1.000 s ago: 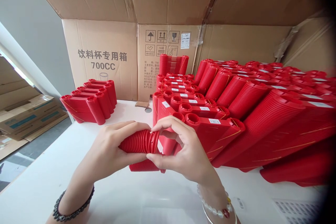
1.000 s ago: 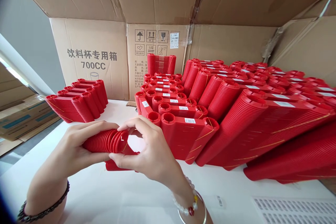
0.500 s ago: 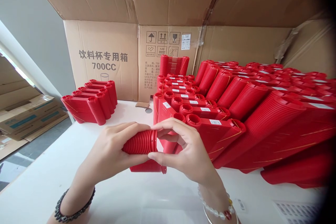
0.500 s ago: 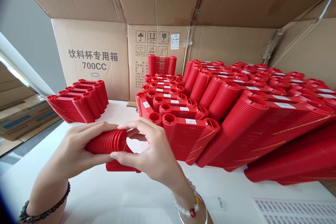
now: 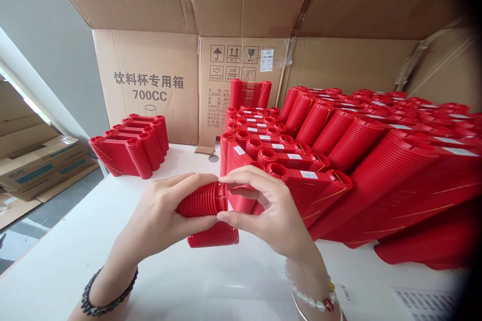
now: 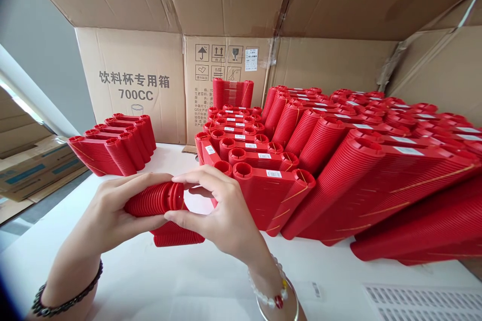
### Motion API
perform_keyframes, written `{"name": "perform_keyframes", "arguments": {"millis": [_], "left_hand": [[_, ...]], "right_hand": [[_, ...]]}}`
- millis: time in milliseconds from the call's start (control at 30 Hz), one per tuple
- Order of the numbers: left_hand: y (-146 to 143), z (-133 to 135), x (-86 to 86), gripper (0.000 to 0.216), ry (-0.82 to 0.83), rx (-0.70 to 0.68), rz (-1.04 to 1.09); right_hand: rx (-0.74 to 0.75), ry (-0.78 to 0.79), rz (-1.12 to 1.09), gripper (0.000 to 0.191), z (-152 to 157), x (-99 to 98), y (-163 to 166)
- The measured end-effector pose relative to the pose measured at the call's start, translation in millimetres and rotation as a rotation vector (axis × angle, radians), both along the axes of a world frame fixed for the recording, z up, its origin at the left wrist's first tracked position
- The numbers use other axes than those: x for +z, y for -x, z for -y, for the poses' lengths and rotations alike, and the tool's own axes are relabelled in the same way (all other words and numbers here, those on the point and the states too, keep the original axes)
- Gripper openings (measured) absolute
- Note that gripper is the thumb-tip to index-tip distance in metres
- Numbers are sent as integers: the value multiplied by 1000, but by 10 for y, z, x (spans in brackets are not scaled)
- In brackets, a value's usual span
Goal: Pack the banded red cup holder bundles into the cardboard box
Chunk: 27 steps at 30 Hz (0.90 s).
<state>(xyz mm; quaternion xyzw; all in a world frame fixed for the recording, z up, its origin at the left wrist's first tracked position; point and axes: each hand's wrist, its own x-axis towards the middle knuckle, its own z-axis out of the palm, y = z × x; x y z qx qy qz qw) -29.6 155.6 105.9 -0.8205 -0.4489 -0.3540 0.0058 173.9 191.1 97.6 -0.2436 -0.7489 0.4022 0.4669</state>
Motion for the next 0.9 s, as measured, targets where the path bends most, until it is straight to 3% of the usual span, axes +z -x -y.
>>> {"name": "perform_keyframes", "arguments": {"millis": [333,533,633,767,900], "left_hand": [[-19,13,-19,33,-22,9,9],[-1,17,-9,33,-16,16,5],[12,15,-20,32,-37,22,-12],[32,52,-50,45,-135,135,-23],[83,82,-83,58,-245,199,-32]], "right_hand": [[-98,-127,26,41,41,7,48],[-37,0,-34,43,12,-10,58],[-78,-30,-26,36,19,-7,81],[-121,-52,-15,29,96,-19,155],[-180,-11,-31,36,207,-88,290]]}}
